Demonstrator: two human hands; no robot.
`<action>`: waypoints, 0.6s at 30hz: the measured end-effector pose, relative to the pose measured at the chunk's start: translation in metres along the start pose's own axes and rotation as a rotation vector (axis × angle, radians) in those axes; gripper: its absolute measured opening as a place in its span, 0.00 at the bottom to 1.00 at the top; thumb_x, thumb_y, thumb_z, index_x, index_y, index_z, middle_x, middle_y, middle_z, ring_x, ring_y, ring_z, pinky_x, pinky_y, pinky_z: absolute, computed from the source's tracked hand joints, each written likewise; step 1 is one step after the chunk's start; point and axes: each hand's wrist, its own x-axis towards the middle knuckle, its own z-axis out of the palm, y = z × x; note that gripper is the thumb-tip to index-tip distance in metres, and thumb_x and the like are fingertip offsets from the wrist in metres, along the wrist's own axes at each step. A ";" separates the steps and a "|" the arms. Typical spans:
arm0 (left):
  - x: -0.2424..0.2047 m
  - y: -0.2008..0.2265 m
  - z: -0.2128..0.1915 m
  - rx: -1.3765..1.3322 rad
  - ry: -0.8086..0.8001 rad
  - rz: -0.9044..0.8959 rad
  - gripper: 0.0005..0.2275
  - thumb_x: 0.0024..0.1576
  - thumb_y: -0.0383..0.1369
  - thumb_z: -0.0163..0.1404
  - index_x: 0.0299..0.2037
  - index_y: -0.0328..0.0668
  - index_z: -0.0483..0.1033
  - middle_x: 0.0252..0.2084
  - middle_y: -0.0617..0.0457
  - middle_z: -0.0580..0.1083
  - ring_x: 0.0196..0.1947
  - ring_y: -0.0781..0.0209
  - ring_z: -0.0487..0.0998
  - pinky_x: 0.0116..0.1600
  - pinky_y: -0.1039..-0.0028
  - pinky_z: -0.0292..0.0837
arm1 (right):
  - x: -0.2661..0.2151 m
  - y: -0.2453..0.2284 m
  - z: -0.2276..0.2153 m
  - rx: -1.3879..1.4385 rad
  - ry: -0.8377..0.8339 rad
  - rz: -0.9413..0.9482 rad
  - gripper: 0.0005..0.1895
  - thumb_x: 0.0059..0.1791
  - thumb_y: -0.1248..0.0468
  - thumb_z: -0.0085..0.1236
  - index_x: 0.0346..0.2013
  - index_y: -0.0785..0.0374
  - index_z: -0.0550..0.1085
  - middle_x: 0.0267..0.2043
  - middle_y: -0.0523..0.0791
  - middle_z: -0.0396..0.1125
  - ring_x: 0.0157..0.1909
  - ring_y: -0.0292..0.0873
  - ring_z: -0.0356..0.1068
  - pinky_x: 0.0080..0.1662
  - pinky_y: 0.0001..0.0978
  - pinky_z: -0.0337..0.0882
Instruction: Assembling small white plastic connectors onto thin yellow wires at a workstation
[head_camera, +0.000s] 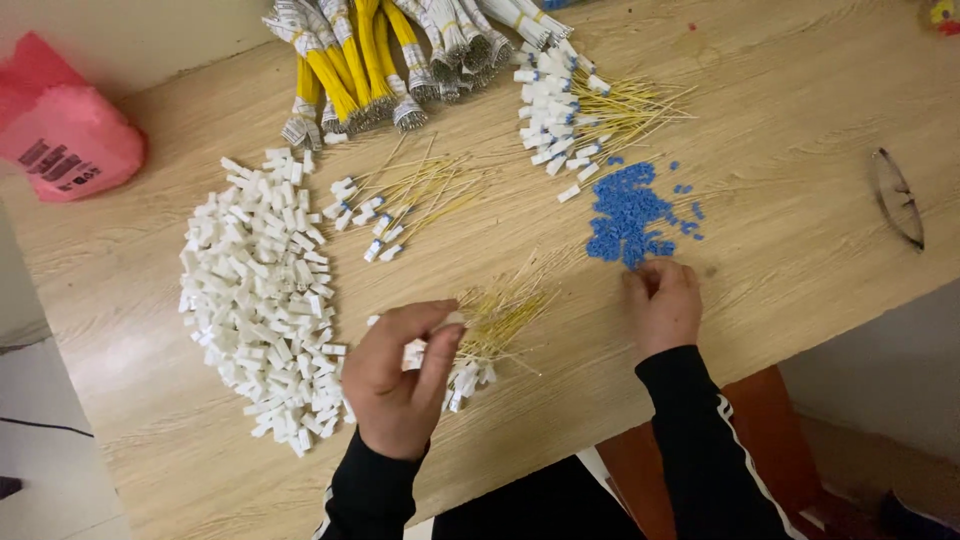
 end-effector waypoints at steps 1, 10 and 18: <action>0.000 0.004 0.000 -0.001 0.003 0.001 0.04 0.55 0.26 0.53 0.38 0.35 0.75 0.37 0.45 0.78 0.37 0.57 0.81 0.44 0.75 0.77 | 0.002 0.000 0.001 -0.001 0.001 -0.003 0.12 0.46 0.59 0.59 0.38 0.64 0.75 0.42 0.53 0.67 0.46 0.51 0.65 0.50 0.41 0.64; -0.006 -0.017 0.001 0.064 0.053 -0.112 0.08 0.53 0.32 0.57 0.37 0.38 0.76 0.29 0.53 0.76 0.25 0.67 0.73 0.32 0.79 0.69 | 0.013 0.031 0.018 -0.111 -0.034 -0.072 0.12 0.48 0.58 0.57 0.35 0.66 0.76 0.35 0.54 0.68 0.44 0.56 0.66 0.46 0.47 0.65; -0.029 -0.052 0.011 -0.481 0.262 -0.570 0.02 0.59 0.26 0.49 0.37 0.36 0.70 0.29 0.49 0.74 0.30 0.65 0.74 0.35 0.78 0.73 | -0.003 -0.039 -0.017 0.721 -0.137 0.229 0.06 0.50 0.71 0.56 0.31 0.66 0.68 0.24 0.50 0.67 0.24 0.41 0.68 0.31 0.30 0.70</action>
